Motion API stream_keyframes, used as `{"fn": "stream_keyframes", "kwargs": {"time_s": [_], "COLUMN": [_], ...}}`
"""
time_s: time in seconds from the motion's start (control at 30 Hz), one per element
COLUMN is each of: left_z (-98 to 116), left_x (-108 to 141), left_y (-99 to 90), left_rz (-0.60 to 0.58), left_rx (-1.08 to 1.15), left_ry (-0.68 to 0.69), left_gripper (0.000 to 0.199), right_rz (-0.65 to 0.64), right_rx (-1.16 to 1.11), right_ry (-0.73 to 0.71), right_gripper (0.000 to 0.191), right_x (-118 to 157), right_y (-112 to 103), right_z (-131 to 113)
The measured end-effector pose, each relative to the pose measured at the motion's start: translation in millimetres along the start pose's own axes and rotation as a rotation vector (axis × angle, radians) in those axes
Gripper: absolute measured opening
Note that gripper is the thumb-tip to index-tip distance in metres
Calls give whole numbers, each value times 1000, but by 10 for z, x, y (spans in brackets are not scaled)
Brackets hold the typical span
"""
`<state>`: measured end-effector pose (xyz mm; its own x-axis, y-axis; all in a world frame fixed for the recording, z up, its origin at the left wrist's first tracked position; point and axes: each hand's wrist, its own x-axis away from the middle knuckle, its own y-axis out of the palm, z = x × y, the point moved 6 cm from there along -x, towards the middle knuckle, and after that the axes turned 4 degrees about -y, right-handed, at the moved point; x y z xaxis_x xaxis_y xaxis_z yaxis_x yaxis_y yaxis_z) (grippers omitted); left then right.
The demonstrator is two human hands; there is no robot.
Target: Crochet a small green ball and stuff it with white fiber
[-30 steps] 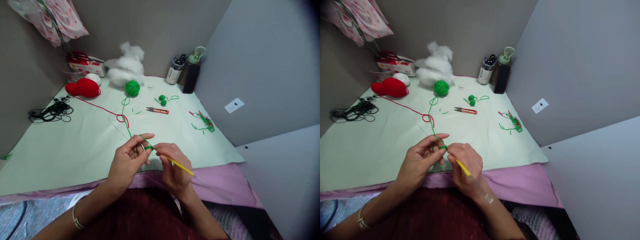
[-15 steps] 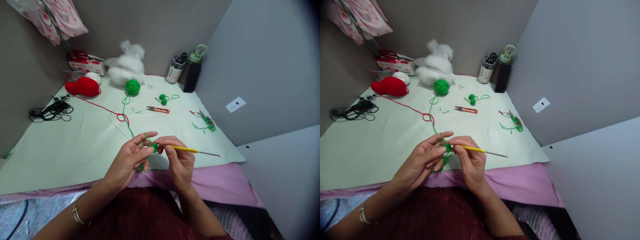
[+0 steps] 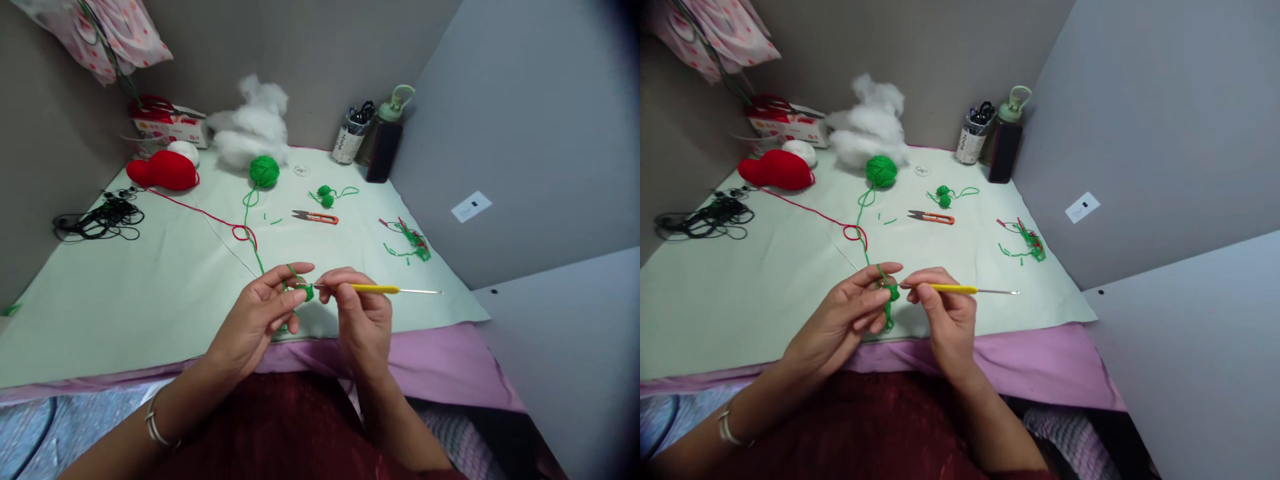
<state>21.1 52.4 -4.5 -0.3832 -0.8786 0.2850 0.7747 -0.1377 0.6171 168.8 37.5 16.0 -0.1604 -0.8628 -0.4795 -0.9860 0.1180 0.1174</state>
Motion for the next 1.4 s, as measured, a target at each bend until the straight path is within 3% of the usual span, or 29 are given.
{"fn": "stream_keyframes", "kwargs": {"time_s": [0.27,0.4,0.5,0.63,0.73,0.8,0.87,0.93,1.0,1.13,1.3,1.4], "left_z": [26,39,36,55,60,38,-21,-76,-75,-9,-5,-18], "left_x": [26,36,42,76,101,91,58,31,17,11,19,11], "left_y": [-11,-57,-93,-102,-69,-41,-15,5,9,37,59,34], "left_rz": [38,43,69,155,192,160,88,20,-10,-37,6,37], "left_rx": [-164,-222,-298,-397,-404,-315,-153,5,91,47,-101,-113], "left_ry": [58,79,125,225,256,217,89,-60,-127,-67,33,56], "left_gripper": [30,31,29,26,27,34,42,43,39,37,36,39], "right_rz": [9,-6,-55,-148,-184,-171,-158,-135,-76,16,-13,-33], "right_rx": [-111,-61,98,423,596,706,768,689,485,109,136,311], "right_ry": [106,77,-34,-350,-525,-592,-620,-564,-413,-137,-105,-214], "right_gripper": [20,24,21,22,26,31,36,34,28,22,20,23], "right_x": [10,8,39,114,189,230,249,219,145,26,25,75], "right_y": [-12,-14,9,112,185,200,196,154,76,13,61,66], "right_z": [87,32,-85,-295,-322,-289,-255,-234,-204,-103,-61,-103]}}
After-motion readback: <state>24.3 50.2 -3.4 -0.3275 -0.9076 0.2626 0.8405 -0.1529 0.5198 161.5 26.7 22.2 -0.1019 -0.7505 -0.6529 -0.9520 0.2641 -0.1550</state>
